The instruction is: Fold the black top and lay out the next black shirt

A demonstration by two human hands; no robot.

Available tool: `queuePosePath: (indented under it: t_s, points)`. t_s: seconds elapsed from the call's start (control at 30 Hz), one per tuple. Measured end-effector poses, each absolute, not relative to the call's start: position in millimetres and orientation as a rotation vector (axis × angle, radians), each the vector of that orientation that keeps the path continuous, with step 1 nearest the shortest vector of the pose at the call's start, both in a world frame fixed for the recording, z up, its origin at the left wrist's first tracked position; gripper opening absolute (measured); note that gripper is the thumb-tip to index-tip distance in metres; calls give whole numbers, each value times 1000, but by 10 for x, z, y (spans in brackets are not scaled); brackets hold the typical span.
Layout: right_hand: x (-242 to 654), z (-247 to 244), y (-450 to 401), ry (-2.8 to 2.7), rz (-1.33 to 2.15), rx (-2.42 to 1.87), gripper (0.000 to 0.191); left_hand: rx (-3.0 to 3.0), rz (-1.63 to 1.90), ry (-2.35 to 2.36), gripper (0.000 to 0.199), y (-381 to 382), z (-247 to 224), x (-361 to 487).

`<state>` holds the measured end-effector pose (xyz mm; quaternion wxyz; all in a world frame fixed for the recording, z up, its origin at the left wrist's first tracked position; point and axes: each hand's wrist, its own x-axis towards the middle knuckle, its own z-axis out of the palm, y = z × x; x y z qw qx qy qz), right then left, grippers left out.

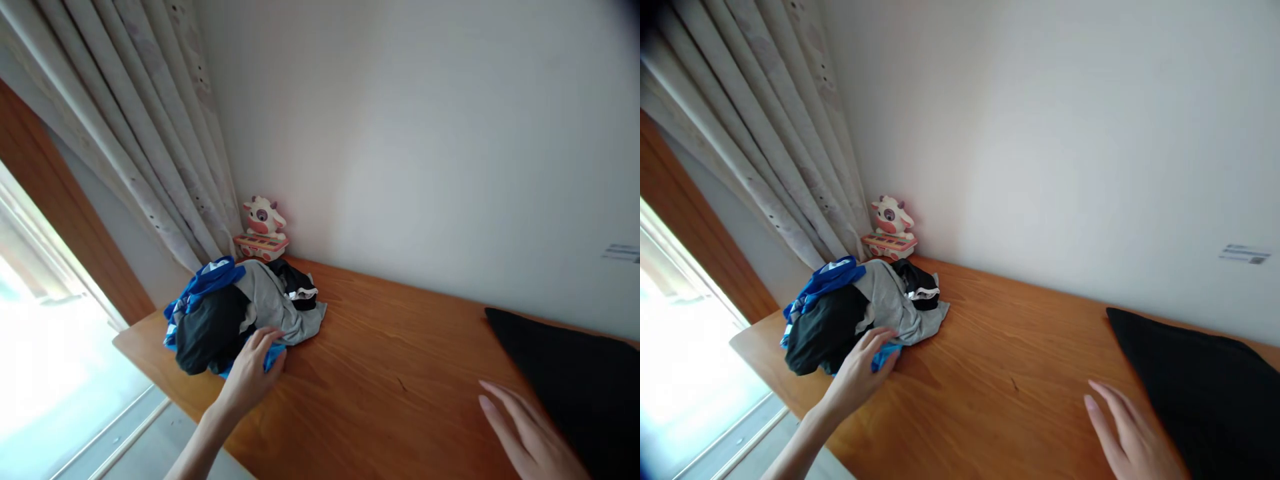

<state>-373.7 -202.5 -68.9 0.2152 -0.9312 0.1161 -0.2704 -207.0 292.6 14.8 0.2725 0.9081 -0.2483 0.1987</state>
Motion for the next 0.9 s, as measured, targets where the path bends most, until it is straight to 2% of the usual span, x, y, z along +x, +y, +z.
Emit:
queuePosePath:
  t_s: [0.1, 0.17, 0.23, 0.3, 0.37, 0.53, 0.7, 0.83, 0.9]
  points:
    - [-3415, -620, -1476, 218, -708, -2499, 48, 2305, 493, -478, 37, 2859, 346, -1616]
    - [-3291, -611, -1220, 169, -699, -2422, 46, 2226, 379, -326, 54, 2717, 411, -1326]
    - [-3241, -611, -1064, 119, -709, -2365, 44, 2288, 325, -209, 70, 2546, 438, -1086]
    - [-3245, -602, -991, 69, -713, -2350, 40, 2457, 346, -137, 77, 2388, 458, -901]
    - [-3271, -580, -970, 32, -700, -2336, 36, 2595, 347, -98, 70, 2262, 497, -754]
    - [-3290, -520, -984, -22, -668, -2237, 29, 2593, 305, -114, 29, 1991, 728, -455]
    - [-3262, -569, -1038, 99, -639, -2042, 35, 2447, 480, -332, 34, 1571, 1091, -422]
    - [-3254, -629, -1127, 309, -577, -1772, 46, 2112, 647, -943, 26, 1107, 1358, -777]
    - [-3251, -609, -1199, 382, -532, -1555, 51, 1912, 588, -1277, 23, 908, 1386, -1092]
